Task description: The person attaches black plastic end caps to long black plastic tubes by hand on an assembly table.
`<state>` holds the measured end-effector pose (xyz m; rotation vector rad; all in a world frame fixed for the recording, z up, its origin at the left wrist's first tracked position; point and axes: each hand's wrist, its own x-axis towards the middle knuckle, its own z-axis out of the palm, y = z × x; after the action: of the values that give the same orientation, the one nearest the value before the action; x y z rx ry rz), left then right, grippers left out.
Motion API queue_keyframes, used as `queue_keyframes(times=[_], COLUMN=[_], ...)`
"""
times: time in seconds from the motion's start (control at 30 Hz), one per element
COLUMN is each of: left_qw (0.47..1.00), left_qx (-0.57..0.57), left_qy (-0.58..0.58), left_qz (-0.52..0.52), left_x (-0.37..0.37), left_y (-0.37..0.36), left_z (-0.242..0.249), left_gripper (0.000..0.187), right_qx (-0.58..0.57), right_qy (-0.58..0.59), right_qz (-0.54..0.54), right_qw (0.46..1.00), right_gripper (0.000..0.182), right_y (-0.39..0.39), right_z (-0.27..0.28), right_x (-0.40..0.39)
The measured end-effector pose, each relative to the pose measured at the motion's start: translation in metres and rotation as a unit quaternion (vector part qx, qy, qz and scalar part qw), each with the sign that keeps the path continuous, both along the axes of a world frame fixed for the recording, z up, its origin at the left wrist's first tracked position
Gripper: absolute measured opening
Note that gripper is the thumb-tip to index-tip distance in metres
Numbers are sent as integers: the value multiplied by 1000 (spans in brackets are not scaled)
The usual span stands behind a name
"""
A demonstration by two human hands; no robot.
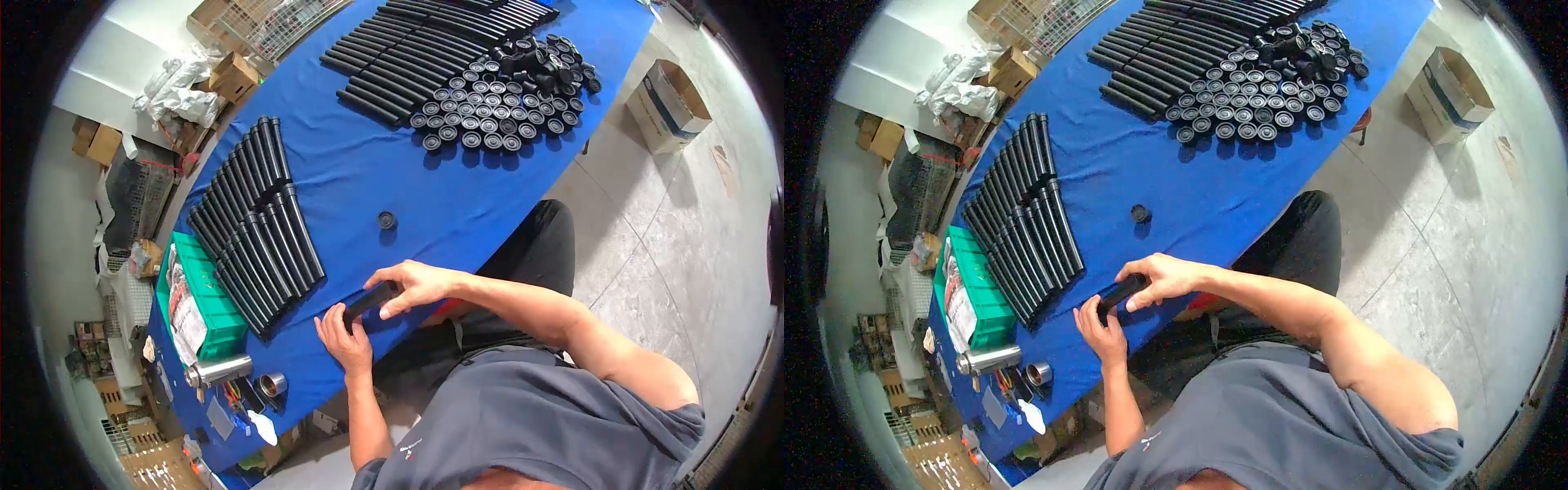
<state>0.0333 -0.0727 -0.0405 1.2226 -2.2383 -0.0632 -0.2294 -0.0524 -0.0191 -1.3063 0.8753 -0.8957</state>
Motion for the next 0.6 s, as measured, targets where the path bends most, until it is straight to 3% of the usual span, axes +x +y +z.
queue_keyframes(times=[0.07,0.3,0.47,0.5,0.53,0.6], left_qw=[1000,1000,998,998,997,998], left_qx=[1,-7,17,28,41,26], left_qy=[0,17,16,10,2,6], left_qz=[-1,-24,-56,-62,-69,-49], left_x=[-1,-2,-8,-13,-13,-20], left_y=[0,3,21,23,26,31], left_z=[1,5,10,14,18,24], left_gripper=[32,36,38,40,43,49], right_qx=[-63,10,-47,-34,7,-22], right_qy=[17,-125,-136,-62,-88,-32], right_qz=[-16,-12,-75,-50,-49,-85], right_qw=[998,992,987,996,995,996], right_gripper=[64,49,42,42,42,41], right_y=[0,6,19,20,22,17], right_z=[-10,-6,-13,2,5,-11], right_x=[4,11,17,7,8,12])
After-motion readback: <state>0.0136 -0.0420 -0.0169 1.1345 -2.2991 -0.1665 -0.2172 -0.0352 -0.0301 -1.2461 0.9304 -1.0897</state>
